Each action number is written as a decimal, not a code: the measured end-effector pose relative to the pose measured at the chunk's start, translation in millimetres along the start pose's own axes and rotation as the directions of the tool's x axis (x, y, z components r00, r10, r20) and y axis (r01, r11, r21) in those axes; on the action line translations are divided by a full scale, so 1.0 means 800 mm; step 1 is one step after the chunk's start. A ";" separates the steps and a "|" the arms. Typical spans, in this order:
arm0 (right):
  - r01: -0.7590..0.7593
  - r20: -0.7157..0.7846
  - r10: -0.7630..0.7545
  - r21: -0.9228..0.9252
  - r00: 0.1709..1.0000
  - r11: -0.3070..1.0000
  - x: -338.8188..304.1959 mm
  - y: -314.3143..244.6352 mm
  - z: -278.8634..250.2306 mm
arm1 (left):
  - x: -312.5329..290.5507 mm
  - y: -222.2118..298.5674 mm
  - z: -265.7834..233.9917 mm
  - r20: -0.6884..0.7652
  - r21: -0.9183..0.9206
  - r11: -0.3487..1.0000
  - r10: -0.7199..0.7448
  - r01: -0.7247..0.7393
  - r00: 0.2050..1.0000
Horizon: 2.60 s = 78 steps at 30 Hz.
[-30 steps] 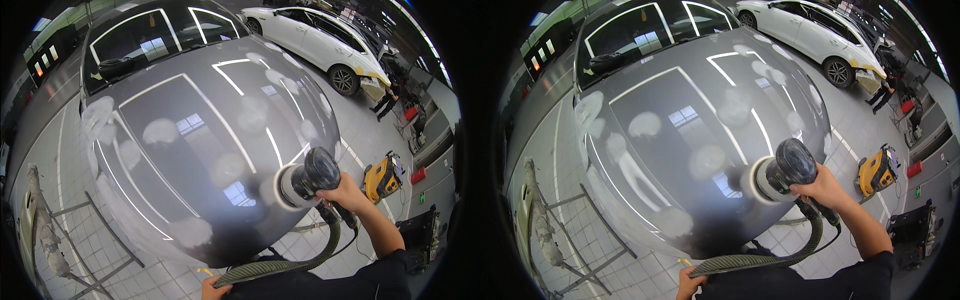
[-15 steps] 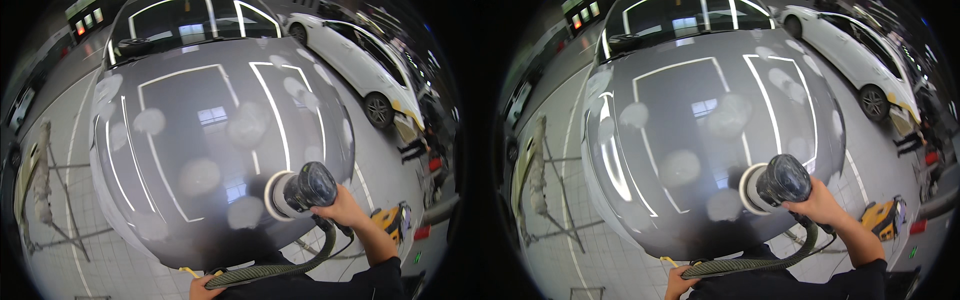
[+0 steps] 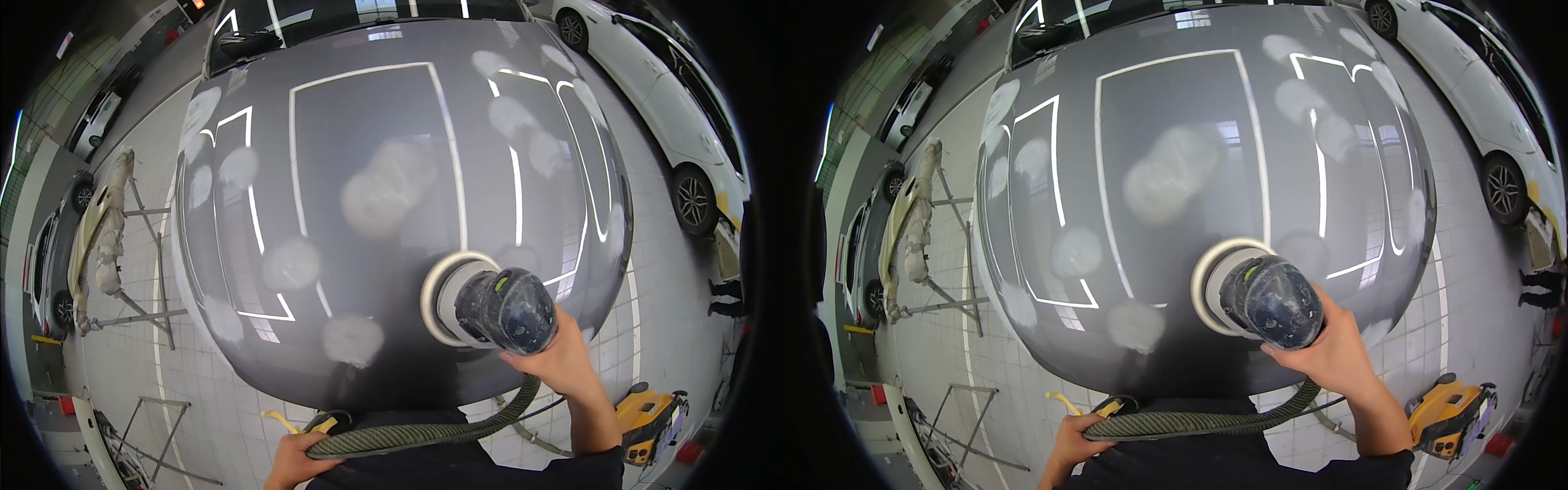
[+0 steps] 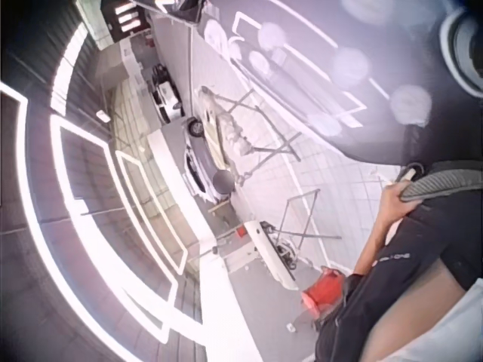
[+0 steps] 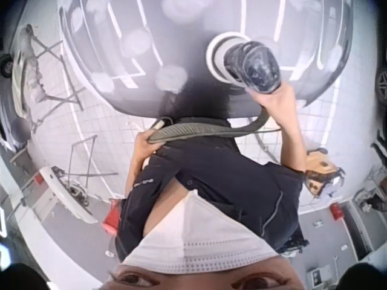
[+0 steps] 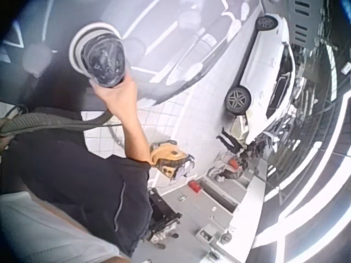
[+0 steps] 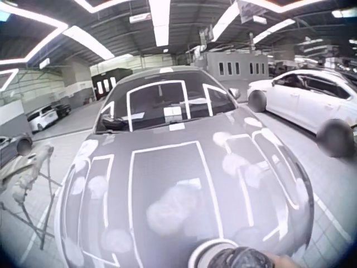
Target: The person uses a rotary polisher to buff the hood of a gray car in a workshop. They move the tool across the surface in overlapping passes, briefly pause to wipe the hood with their hand, and continue polishing until the end of the clip.
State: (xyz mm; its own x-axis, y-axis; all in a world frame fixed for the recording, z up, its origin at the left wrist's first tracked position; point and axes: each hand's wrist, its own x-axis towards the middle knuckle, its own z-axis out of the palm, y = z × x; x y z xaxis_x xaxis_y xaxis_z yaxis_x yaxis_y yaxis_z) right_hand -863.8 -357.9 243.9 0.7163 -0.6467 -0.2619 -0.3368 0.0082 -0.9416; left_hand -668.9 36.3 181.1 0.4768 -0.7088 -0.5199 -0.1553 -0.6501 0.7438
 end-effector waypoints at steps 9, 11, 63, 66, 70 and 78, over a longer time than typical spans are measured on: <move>0.102 0.087 -0.099 -0.031 0.991 0.994 0.025 0.029 -0.032 | 0.012 0.052 0.026 -0.049 0.074 0.994 -0.073 0.077 0.996; 0.108 0.106 -0.104 -0.029 0.989 0.994 0.027 0.033 -0.037 | 0.017 0.054 0.029 -0.049 0.134 0.990 -0.030 0.037 0.998; 0.181 0.030 -0.180 -0.042 0.983 0.983 0.133 -0.034 -0.057 | 0.022 0.065 0.061 -0.147 0.079 0.997 0.005 0.007 0.989; 0.203 0.048 -0.198 -0.113 0.979 0.973 0.247 -0.093 -0.052 | 0.034 0.086 0.054 -0.156 0.030 0.997 -0.066 0.071 0.986; 0.239 0.042 -0.238 -0.301 0.970 0.923 0.394 -0.143 -0.030 | 0.097 0.083 0.051 -0.145 -0.089 0.994 0.058 -0.071 0.988; 0.046 0.072 -0.018 -0.410 0.997 0.911 0.495 -0.187 0.024 | 0.157 0.087 0.003 -0.059 -0.208 0.968 0.133 -0.143 0.989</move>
State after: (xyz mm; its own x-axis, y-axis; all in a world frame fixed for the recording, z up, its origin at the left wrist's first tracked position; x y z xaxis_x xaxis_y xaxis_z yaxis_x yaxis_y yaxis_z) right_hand -518.2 -600.4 276.6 0.7645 -0.5900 -0.2598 -0.5243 -0.3345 -0.7830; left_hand -622.1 -98.6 166.9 0.5021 -0.7717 -0.3904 -0.0388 -0.4711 0.8812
